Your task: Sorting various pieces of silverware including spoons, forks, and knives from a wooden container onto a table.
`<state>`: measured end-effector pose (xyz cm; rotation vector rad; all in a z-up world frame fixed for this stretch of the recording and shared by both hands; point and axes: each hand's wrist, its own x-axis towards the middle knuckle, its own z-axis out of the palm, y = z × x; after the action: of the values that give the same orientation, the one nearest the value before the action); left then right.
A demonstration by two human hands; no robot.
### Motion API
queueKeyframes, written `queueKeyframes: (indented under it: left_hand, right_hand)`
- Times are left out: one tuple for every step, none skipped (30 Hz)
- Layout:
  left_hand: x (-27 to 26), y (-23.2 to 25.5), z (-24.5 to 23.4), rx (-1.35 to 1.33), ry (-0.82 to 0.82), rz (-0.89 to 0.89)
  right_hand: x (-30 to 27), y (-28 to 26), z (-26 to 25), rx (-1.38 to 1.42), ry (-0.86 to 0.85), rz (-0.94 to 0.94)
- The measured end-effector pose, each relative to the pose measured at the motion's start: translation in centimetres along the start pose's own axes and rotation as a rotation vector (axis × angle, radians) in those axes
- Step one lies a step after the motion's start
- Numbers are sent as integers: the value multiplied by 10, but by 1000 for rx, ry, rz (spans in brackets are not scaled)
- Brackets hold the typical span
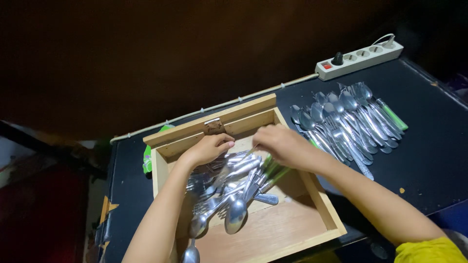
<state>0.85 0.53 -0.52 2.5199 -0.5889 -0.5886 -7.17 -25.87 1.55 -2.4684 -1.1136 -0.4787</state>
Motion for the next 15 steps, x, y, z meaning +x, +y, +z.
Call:
queueKeyframes:
  left_hand:
    - [-2, 1, -1, 4, 0, 7]
    - [-4, 3, -1, 23, -2, 10]
    - [-5, 5, -2, 43, -5, 15]
    - [-3, 3, -1, 49, -6, 25]
    - [-1, 1, 1, 19, -3, 5]
    - [1, -2, 3, -11, -1, -14]
    - [-1, 0, 3, -10, -3, -8]
    - [-2, 2, 2, 16, -3, -7]
    - [-4, 4, 2, 40, -1, -9]
    - [-5, 7, 1, 40, -1, -5]
    - [-7, 9, 0, 31, -2, -20]
    - [-9, 12, -1, 22, -4, -34]
    - [-7, 11, 2, 22, -2, -33]
    - [-5, 10, 5, 53, 53, -39]
    - [-3, 10, 9, 84, 108, -46]
  right_hand:
    - [-7, 14, -1, -6, 4, 4]
    - [-14, 28, -3, 20, 78, 59]
    - [-22, 43, -5, 45, 153, 114]
    - [-34, 53, -12, 38, 159, 119]
    - [-47, 63, -18, 74, 248, 272]
    - [-60, 73, -23, 110, 339, 423]
    - [-75, 85, -26, 105, 341, 427]
    - [-91, 97, -29, 25, 303, 680]
    - [-105, 110, -31, -58, 263, 929]
    - [-119, 120, -32, -61, 264, 930]
    - [-132, 131, -32, -90, 164, 1095]
    - [-145, 141, -32, -120, 62, 1259]
    - [-146, 127, -34, -121, 64, 1258]
    - [-146, 113, -36, -190, 110, 1251]
    - [-147, 98, -37, -259, 155, 1242]
